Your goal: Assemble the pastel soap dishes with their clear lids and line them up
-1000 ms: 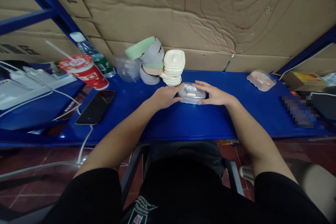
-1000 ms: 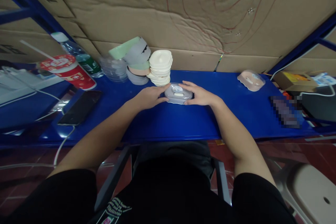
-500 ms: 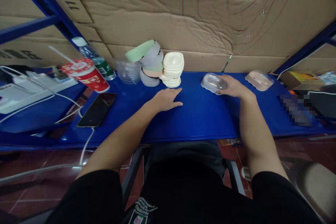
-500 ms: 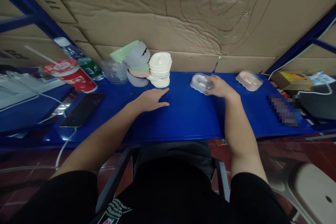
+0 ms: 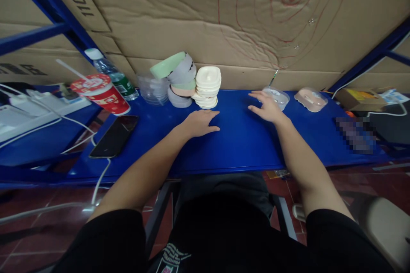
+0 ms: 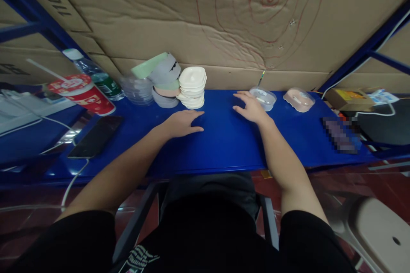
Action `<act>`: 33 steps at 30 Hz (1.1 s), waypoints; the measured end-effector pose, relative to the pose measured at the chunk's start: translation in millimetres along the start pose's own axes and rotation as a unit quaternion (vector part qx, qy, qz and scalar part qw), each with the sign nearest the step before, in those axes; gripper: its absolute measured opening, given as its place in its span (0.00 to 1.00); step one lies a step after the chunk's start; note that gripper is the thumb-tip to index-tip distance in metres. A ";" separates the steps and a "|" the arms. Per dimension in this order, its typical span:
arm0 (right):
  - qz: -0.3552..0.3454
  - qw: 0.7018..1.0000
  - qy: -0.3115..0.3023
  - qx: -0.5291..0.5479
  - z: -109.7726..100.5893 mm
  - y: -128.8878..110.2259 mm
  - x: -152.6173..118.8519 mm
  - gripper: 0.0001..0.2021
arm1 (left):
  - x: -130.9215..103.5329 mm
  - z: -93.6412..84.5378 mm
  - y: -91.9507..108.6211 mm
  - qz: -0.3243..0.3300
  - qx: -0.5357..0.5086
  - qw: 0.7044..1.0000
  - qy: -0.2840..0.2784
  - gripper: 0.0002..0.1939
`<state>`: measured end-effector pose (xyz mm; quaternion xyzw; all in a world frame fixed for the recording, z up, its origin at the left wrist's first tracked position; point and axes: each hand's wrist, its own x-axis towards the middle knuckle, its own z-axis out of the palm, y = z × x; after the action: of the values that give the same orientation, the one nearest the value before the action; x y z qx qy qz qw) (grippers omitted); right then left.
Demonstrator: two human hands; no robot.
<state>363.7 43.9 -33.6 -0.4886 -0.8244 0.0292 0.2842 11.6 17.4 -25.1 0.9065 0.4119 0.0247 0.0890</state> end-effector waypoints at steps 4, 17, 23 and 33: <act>0.049 0.998 -0.015 0.028 16.8 14.6 1.1 0.32 | 0.4 0.0 -3.9 0.002 -0.013 1.000 0.008 0.40; 0.251 0.967 -0.049 -0.005 26.8 45.3 2.7 0.49 | 12.4 -5.0 -2.0 -0.101 -0.106 0.968 0.205 0.32; 0.325 0.945 -0.018 -0.020 31.3 46.6 8.4 0.53 | 25.7 -6.4 -7.4 -0.128 -0.120 0.947 0.271 0.45; 0.385 0.922 0.044 -0.023 32.0 58.1 6.5 0.53 | 30.8 -6.0 -20.6 -0.144 -0.140 0.929 0.311 0.29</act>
<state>391.3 86.8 -76.5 -0.7757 -0.5599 0.0956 0.2751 15.9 54.7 -23.8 0.7630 0.5370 0.3494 0.0854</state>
